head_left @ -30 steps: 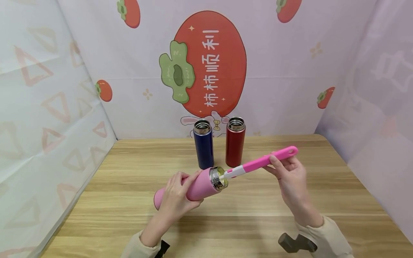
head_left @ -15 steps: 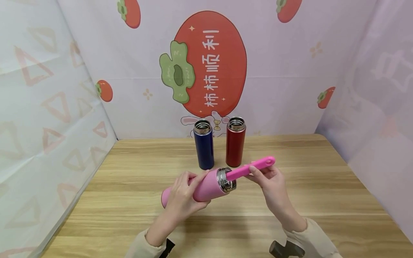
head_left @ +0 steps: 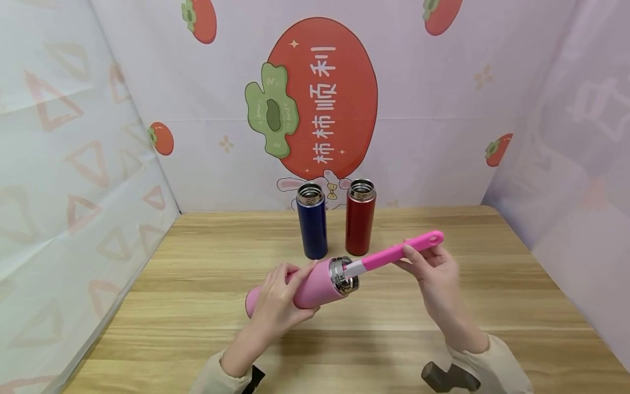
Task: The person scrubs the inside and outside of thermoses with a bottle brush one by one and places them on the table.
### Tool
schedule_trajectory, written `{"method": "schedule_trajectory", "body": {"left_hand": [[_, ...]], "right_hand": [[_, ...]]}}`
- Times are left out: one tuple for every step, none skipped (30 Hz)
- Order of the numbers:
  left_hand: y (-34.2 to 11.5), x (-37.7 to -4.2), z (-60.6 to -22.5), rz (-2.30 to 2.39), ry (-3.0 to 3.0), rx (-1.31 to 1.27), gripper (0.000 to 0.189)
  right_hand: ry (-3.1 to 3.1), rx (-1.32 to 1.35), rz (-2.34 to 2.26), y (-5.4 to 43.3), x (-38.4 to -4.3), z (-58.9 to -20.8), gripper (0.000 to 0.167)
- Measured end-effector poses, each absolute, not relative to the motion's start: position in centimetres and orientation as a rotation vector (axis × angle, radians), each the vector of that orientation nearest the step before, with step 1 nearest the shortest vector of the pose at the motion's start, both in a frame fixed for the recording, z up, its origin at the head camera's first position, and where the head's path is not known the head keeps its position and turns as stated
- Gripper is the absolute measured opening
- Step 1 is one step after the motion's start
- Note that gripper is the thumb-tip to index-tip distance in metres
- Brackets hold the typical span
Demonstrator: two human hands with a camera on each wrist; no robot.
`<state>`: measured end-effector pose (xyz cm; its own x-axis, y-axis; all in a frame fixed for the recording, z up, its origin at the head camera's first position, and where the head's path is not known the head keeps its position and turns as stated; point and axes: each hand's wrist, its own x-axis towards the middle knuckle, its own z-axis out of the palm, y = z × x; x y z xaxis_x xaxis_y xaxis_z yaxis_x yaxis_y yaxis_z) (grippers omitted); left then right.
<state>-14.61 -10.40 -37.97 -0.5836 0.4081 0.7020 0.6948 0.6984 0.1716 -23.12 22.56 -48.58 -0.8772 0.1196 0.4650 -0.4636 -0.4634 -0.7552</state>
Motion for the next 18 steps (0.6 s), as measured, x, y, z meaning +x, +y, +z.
{"method": "schedule_trajectory", "body": {"left_hand": [[-10.4, -14.6, -38.0, -0.578, -2.261, -0.837, 0.076], [-10.5, -14.6, -38.0, -0.579, -2.261, -0.836, 0.077], [-10.5, -14.6, -38.0, -0.579, -2.261, -0.834, 0.077], [-10.6, -14.5, -38.0, -0.580, -2.261, -0.834, 0.077], [-10.6, -14.5, -38.1, -0.581, -2.256, -0.838, 0.078], [-10.7, -14.5, -38.1, -0.583, -2.253, -0.843, 0.078], [-10.7, -14.5, -38.1, -0.584, -2.250, -0.850, 0.079], [-10.8, -14.5, -38.2, -0.587, -2.248, -0.858, 0.080], [-10.8, -14.5, -38.2, -0.587, -2.248, -0.864, 0.080], [-10.9, -14.5, -38.2, -0.589, -2.247, -0.871, 0.081], [-10.9, -14.5, -38.2, -0.592, -2.246, -0.876, 0.081], [-11.0, -14.5, -38.1, -0.594, -2.248, -0.880, 0.081], [-11.0, -14.5, -38.1, -0.592, -2.252, -0.881, 0.081], [-11.0, -14.5, -38.1, -0.593, -2.253, -0.882, 0.081], [-11.1, -14.6, -38.0, -0.592, -2.254, -0.883, 0.081], [-11.1, -14.6, -38.0, -0.590, -2.255, -0.882, 0.081], [-11.2, -14.5, -38.0, -0.587, -2.257, -0.880, 0.081], [-11.2, -14.5, -38.0, -0.584, -2.260, -0.876, 0.080]], "right_hand": [[-1.356, 0.503, 2.383, 22.6, -22.5, -47.4, 0.034], [-1.354, 0.522, 2.364, 22.7, -21.9, -46.2, 0.033], [-1.350, 0.548, 2.350, 22.6, -21.1, -44.9, 0.032], [-1.352, 0.548, 2.338, 22.2, -19.9, -43.0, 0.030], [-1.362, 0.527, 2.327, 21.7, -18.8, -41.2, 0.028], [-1.364, 0.507, 2.322, 21.2, -17.6, -39.2, 0.025], [-1.344, 0.499, 2.331, 20.5, -16.4, -37.4, 0.023], [-1.342, 0.504, 2.325, 20.1, -15.6, -36.1, 0.019], [-1.313, 0.498, 2.348, 19.7, -14.7, -34.7, 0.016], [-1.298, 0.473, 2.363, 19.2, -14.0, -33.5, 0.012], [-1.274, 0.480, 2.379, 19.1, -13.5, -32.7, 0.011], [-1.241, 0.495, 2.402, 19.0, -13.2, -32.1, 0.013], [-1.219, 0.510, 2.421, 19.0, -13.0, -31.7, 0.016], [-1.218, 0.517, 2.424, 19.1, -12.9, -31.4, 0.018], [-1.214, 0.527, 2.427, 19.3, -12.8, -31.3, 0.018], [-1.203, 0.539, 2.435, 19.4, -12.8, -31.1, 0.019], [-1.187, 0.555, 2.444, 19.6, -12.8, -31.0, 0.019], [-1.172, 0.568, 2.449, 19.8, -12.9, -31.0, 0.018]]}}
